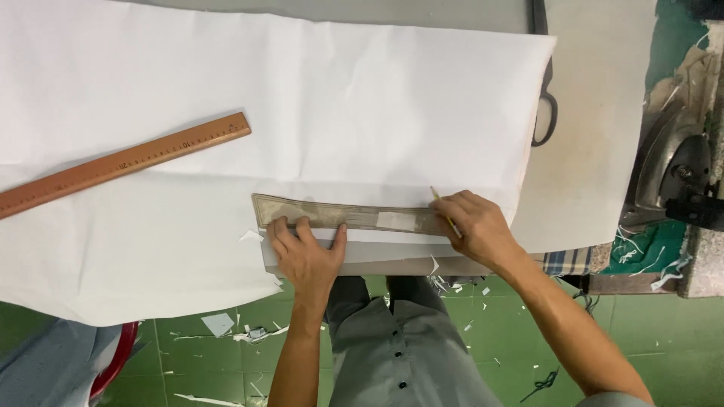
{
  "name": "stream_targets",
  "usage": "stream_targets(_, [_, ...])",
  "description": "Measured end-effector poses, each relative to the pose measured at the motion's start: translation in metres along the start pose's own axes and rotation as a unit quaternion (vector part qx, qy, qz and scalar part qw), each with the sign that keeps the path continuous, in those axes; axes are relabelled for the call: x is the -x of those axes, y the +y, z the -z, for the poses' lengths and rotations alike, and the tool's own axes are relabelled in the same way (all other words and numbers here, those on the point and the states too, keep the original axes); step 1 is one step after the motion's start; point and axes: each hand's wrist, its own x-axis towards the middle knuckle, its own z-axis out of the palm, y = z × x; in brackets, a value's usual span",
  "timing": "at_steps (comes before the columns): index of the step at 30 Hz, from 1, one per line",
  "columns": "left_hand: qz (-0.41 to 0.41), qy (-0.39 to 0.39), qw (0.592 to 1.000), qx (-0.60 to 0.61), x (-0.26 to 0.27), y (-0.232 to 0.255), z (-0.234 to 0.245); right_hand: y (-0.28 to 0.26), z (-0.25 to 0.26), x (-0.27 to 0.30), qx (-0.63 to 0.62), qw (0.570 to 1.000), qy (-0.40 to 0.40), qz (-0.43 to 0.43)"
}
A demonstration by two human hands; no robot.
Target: The person irons a large white fabric sheet, then uses a ruler and pencil to mark a pattern on it. They then use scissors to cut the fabric along the marked lines, producing a shaped piece.
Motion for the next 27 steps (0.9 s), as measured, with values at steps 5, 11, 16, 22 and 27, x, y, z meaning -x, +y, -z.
stream_targets(5, [0.019, 0.017, 0.999, 0.019, -0.009, 0.007, 0.006, 0.009, -0.025, 0.013, 0.122, 0.981, 0.028, 0.147])
stream_targets(11, [0.023, 0.004, 0.999, 0.04, -0.013, 0.01, 0.011, 0.003, -0.021, 0.011, 0.125, 0.981, 0.032, 0.146])
stream_targets(16, [0.045, -0.014, 0.998, 0.048, -0.017, 0.014, 0.013, -0.005, -0.007, 0.009, 0.01, 0.997, 0.013, 0.074])
stream_targets(22, [0.076, -0.051, 0.994, 0.061, -0.021, 0.016, 0.021, -0.025, 0.014, -0.036, -0.077, 0.996, -0.036, -0.007])
stream_targets(27, [0.098, -0.095, 0.988, 0.074, -0.019, 0.013, 0.021, -0.035, 0.01, -0.066, 0.103, 0.978, -0.179, 0.035])
